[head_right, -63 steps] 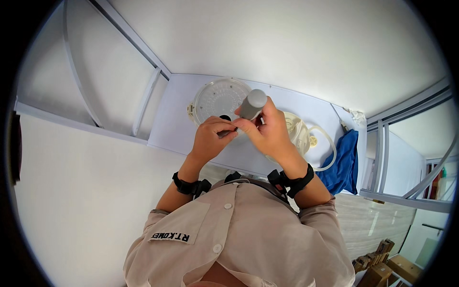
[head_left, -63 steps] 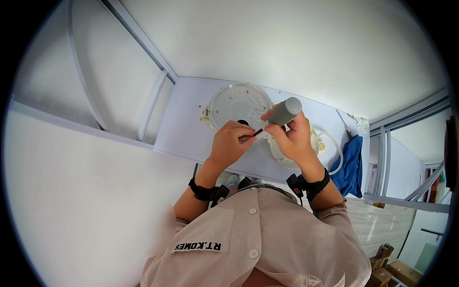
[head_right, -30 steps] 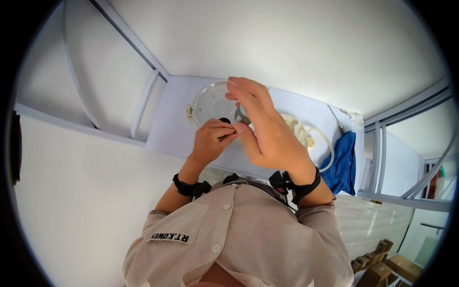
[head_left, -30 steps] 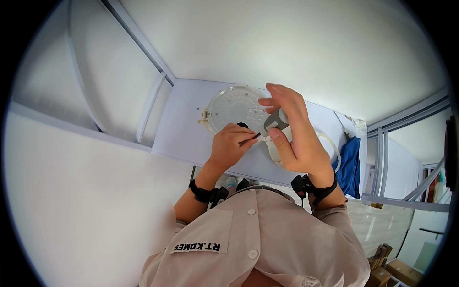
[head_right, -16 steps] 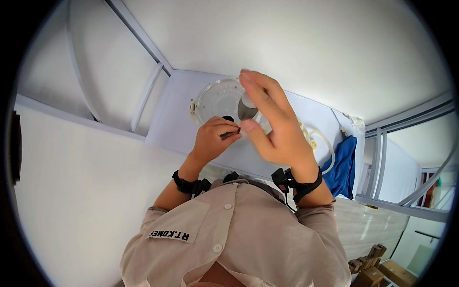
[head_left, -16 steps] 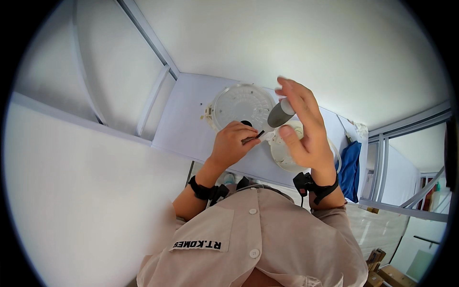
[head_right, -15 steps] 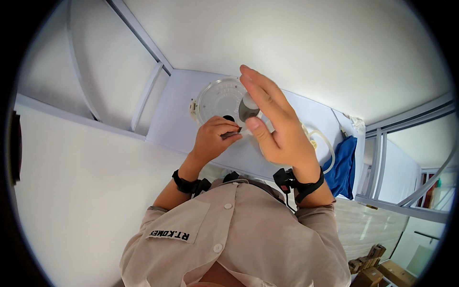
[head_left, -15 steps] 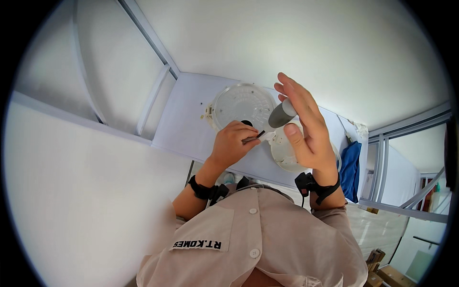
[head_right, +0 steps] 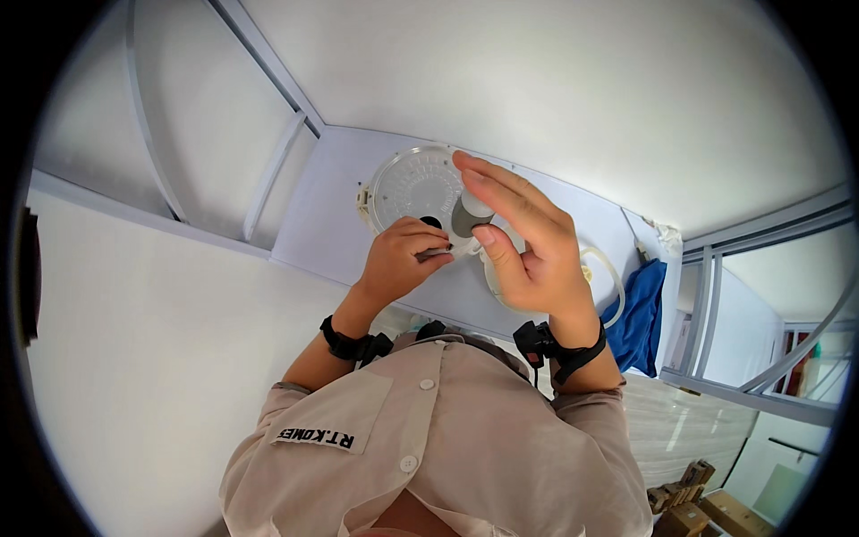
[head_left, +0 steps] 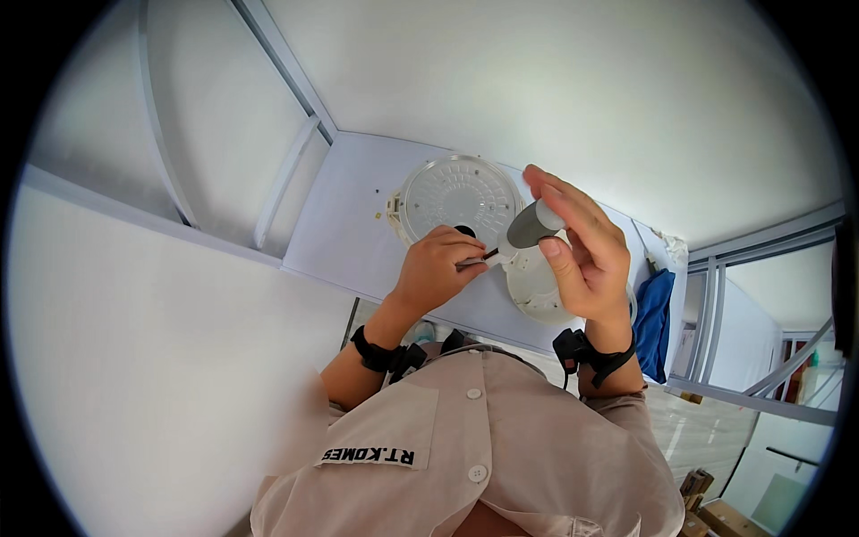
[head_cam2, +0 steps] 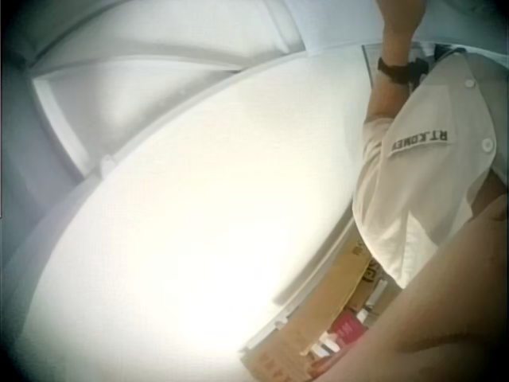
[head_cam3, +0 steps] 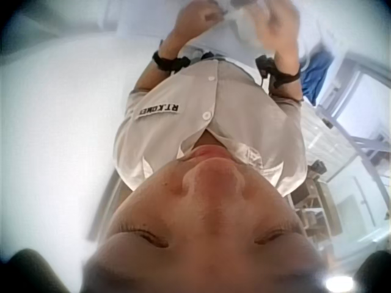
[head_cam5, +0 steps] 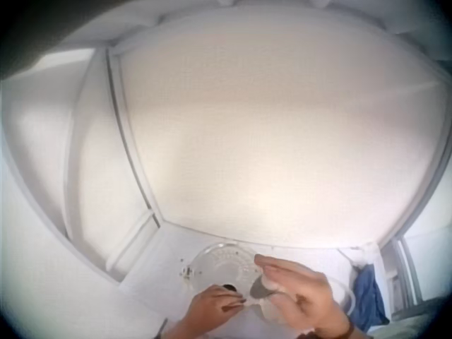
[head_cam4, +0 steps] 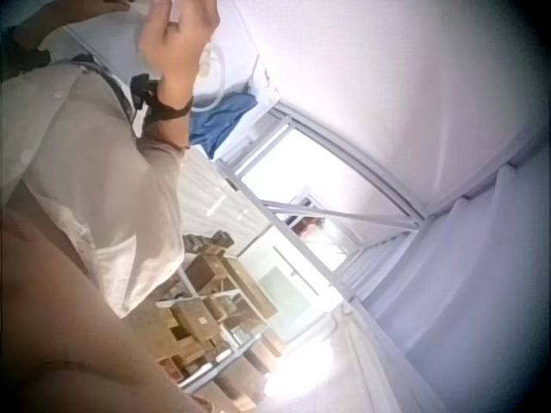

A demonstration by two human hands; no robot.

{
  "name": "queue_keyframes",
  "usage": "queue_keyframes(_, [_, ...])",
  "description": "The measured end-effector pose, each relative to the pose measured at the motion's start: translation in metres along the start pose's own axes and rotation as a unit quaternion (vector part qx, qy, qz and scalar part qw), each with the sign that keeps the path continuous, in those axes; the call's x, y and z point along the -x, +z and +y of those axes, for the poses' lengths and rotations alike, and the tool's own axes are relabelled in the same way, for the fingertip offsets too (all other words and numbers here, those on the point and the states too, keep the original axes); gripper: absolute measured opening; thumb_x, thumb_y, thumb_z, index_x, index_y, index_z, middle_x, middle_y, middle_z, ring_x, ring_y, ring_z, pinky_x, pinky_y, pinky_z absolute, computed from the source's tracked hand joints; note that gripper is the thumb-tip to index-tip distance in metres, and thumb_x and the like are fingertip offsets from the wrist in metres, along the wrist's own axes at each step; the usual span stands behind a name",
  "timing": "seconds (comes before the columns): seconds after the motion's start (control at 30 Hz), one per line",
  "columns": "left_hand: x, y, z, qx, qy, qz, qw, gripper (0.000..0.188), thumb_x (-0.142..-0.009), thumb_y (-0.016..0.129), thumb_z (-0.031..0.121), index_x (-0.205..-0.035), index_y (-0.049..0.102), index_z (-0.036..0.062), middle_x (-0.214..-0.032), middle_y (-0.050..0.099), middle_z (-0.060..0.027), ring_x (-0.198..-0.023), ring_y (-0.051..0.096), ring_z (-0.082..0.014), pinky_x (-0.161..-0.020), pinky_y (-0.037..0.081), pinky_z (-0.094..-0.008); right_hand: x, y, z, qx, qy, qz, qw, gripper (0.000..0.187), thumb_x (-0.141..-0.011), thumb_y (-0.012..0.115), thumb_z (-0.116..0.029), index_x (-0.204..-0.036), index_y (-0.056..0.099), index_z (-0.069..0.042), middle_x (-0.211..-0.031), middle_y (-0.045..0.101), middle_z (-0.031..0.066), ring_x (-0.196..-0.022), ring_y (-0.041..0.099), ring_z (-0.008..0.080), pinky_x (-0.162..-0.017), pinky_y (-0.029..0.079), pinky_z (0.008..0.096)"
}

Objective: The person assembles a small white appliance by fitting a circular plastic ring into the top opening and then using a screwdriver to tighten a screw on the lid. The person handles the ring, the appliance body, the lid, and the screwdriver throughout the task.

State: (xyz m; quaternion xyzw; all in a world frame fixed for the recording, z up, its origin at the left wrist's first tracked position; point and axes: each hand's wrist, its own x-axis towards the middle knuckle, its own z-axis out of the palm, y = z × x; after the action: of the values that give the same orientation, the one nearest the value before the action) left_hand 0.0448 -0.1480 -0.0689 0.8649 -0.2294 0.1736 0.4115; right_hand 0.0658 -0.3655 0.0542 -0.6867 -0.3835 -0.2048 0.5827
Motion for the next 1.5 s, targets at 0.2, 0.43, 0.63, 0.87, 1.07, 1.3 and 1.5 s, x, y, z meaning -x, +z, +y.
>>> queue_keyframes(0.2, [-0.002,0.000,0.003,0.001,-0.003,-0.004,1.000,0.018,-0.076,0.091,0.013,-0.089,0.081,0.0079,-0.100,0.081,-0.0026,-0.095,0.073,-0.0252,-0.080,0.061,-0.0372,0.015,-0.013,0.016,0.080,-0.037,-0.004,0.996,0.050,-0.083,0.088,-0.002,-0.130,0.073,0.001,-0.140,0.063,0.0235,-0.122,0.068,0.0332,-0.092,0.058,0.0390])
queue_keyframes(0.43, [-0.002,-0.001,0.001,-0.010,0.007,0.000,1.000,0.017,-0.075,0.091,0.013,-0.088,0.081,0.0086,-0.099,0.080,-0.0026,-0.094,0.074,-0.0252,-0.079,0.061,-0.0370,0.006,-0.002,0.004,-0.065,-0.016,-0.021,0.998,0.046,-0.087,0.084,0.000,-0.131,0.073,0.001,-0.147,0.059,0.0274,-0.136,0.062,0.0376,-0.101,0.059,0.0435])
queue_keyframes(0.63, [-0.001,0.000,-0.001,-0.002,-0.002,-0.011,1.000,0.018,-0.075,0.091,0.013,-0.090,0.082,0.0091,-0.100,0.081,-0.0018,-0.095,0.073,-0.0249,-0.080,0.061,-0.0372,0.018,-0.005,0.023,0.029,-0.076,-0.001,0.997,0.043,-0.088,0.083,0.000,-0.130,0.073,0.003,-0.148,0.059,0.0269,-0.134,0.064,0.0389,-0.101,0.059,0.0433])
queue_keyframes(0.87, [0.002,-0.002,-0.001,-0.004,-0.008,-0.018,1.000,0.019,-0.077,0.090,0.013,-0.093,0.083,0.0095,-0.103,0.081,-0.0010,-0.095,0.073,-0.0240,-0.081,0.061,-0.0365,0.000,0.013,-0.004,-0.074,0.021,0.048,0.996,0.051,-0.076,0.097,-0.010,-0.122,0.078,0.000,-0.120,0.063,0.0137,-0.105,0.068,0.0264,-0.089,0.060,0.0362])
queue_keyframes(1.07, [0.002,0.001,-0.003,0.007,-0.010,-0.017,1.000,0.020,-0.077,0.090,0.013,-0.095,0.083,0.0095,-0.104,0.081,-0.0011,-0.096,0.073,-0.0235,-0.081,0.061,-0.0362,0.017,-0.008,0.021,0.091,-0.123,-0.008,0.988,0.042,-0.092,0.082,-0.008,-0.131,0.072,0.005,-0.151,0.055,0.0245,-0.136,0.061,0.0422,-0.106,0.057,0.0462])
queue_keyframes(1.3, [0.004,0.000,-0.006,0.009,-0.007,-0.012,1.000,0.021,-0.077,0.090,0.014,-0.096,0.084,0.0095,-0.105,0.081,-0.0013,-0.098,0.073,-0.0230,-0.082,0.061,-0.0358,0.006,-0.004,-0.005,-0.034,0.015,-0.041,0.998,0.043,-0.098,0.077,-0.015,-0.135,0.070,0.006,-0.149,0.059,0.0266,-0.133,0.064,0.0425,-0.106,0.056,0.0476])
queue_keyframes(1.5, [0.004,0.001,-0.003,0.010,-0.012,-0.012,1.000,0.020,-0.077,0.090,0.014,-0.095,0.084,0.0096,-0.104,0.081,-0.0012,-0.098,0.073,-0.0229,-0.082,0.061,-0.0357,0.011,-0.004,0.009,0.109,-0.074,0.014,0.991,0.044,-0.094,0.082,-0.013,-0.132,0.071,0.006,-0.122,0.065,0.0170,-0.100,0.067,0.0290,-0.091,0.056,0.0378])
